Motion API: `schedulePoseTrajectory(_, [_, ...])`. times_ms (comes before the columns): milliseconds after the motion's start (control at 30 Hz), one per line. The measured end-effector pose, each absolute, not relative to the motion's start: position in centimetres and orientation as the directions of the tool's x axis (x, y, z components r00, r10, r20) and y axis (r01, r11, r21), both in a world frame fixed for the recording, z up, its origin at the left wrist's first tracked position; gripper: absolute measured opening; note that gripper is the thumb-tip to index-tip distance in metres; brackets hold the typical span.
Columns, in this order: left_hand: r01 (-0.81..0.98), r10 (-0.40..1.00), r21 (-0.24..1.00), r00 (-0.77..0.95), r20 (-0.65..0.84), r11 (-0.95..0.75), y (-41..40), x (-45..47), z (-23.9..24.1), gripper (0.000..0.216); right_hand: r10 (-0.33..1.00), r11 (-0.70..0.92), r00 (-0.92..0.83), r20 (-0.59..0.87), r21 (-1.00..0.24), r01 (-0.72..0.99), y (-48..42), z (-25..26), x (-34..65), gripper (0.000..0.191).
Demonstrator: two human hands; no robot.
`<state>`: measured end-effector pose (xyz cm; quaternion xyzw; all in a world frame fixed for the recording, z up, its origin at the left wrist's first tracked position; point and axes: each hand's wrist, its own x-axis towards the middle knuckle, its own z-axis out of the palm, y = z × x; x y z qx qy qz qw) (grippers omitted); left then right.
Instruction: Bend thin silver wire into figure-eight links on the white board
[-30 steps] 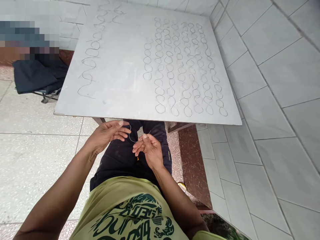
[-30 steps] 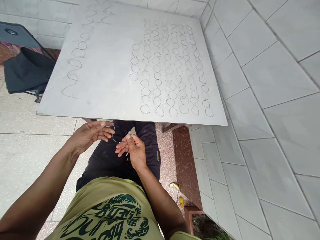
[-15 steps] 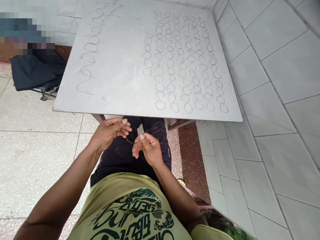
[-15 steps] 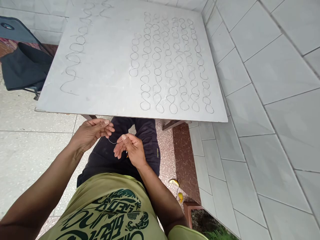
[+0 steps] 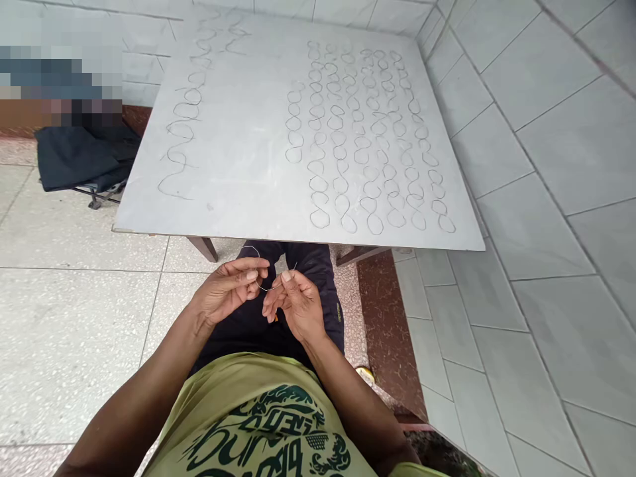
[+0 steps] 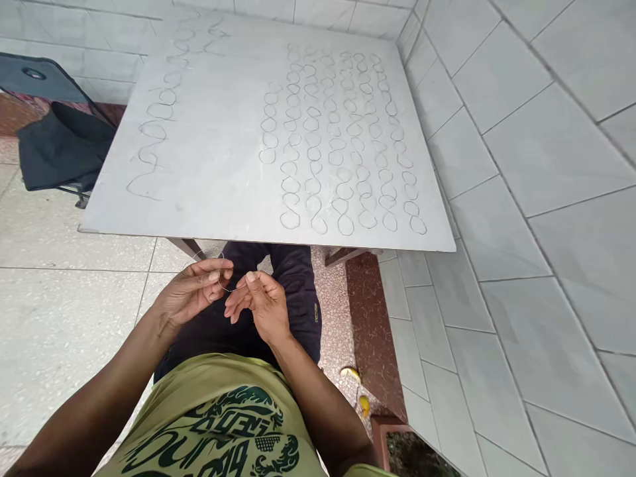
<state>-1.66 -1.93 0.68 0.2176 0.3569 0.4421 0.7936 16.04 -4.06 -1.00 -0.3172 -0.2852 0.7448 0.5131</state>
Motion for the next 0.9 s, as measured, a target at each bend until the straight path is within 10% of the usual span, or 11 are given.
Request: schedulePoseTrajectory(900, [-0.608, 0.839, 0.579, 0.374, -0.394, 0.543, -2.1, 0.2, 0.8, 0.022, 0.916, -0.294, -0.397, -0.054, -0.765, -0.574, -4.9, -2.0, 17.0, 0.033])
